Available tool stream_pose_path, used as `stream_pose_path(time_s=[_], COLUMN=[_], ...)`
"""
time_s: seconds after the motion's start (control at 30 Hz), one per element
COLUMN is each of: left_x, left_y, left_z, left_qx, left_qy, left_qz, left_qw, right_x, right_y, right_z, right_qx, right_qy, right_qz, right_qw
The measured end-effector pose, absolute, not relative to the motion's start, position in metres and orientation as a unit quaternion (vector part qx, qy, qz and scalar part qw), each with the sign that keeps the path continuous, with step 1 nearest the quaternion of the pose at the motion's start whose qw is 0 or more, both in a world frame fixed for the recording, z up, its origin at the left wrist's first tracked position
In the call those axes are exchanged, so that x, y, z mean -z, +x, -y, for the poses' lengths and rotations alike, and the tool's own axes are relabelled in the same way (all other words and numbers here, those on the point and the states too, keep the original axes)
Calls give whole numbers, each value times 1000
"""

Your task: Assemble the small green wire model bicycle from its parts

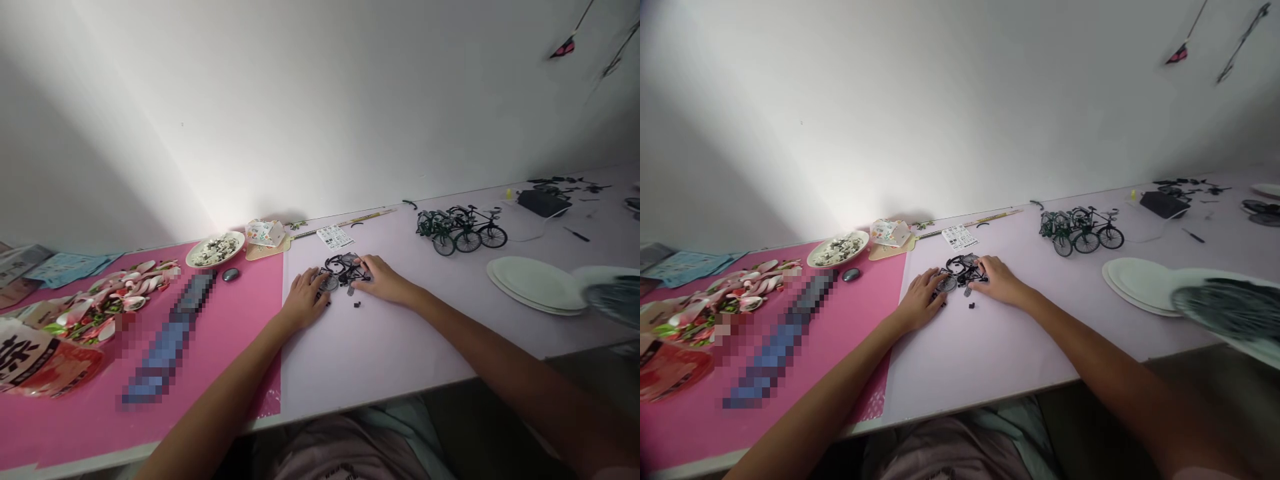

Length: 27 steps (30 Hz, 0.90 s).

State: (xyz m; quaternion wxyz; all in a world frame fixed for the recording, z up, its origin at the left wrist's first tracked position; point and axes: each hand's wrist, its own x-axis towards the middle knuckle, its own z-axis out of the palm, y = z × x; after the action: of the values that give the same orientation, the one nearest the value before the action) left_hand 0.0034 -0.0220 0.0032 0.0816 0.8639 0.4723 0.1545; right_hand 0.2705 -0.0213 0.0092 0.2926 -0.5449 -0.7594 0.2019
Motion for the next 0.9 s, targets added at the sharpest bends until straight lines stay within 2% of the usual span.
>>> stream_pose_path(time_s=[0.3, 0.67, 0.77, 0.9], left_x=[4, 0, -1, -3], left_y=[-1, 2, 3, 4], left_z=[18, 20, 21, 22], left_qx=[-192, -180, -181, -179], left_qy=[862, 854, 850, 850], left_qz=[-462, -483, -489, -489], left_qw=[76, 76, 79, 76], right_x=[-11, -27, -27, -17], right_y=[275, 268, 264, 258], right_z=[19, 26, 28, 28], right_qx=[-215, -108, -99, -115], right_qy=[-509, -461, -471, -497], right_qz=[750, 718, 729, 763], right_qw=[364, 510, 488, 397])
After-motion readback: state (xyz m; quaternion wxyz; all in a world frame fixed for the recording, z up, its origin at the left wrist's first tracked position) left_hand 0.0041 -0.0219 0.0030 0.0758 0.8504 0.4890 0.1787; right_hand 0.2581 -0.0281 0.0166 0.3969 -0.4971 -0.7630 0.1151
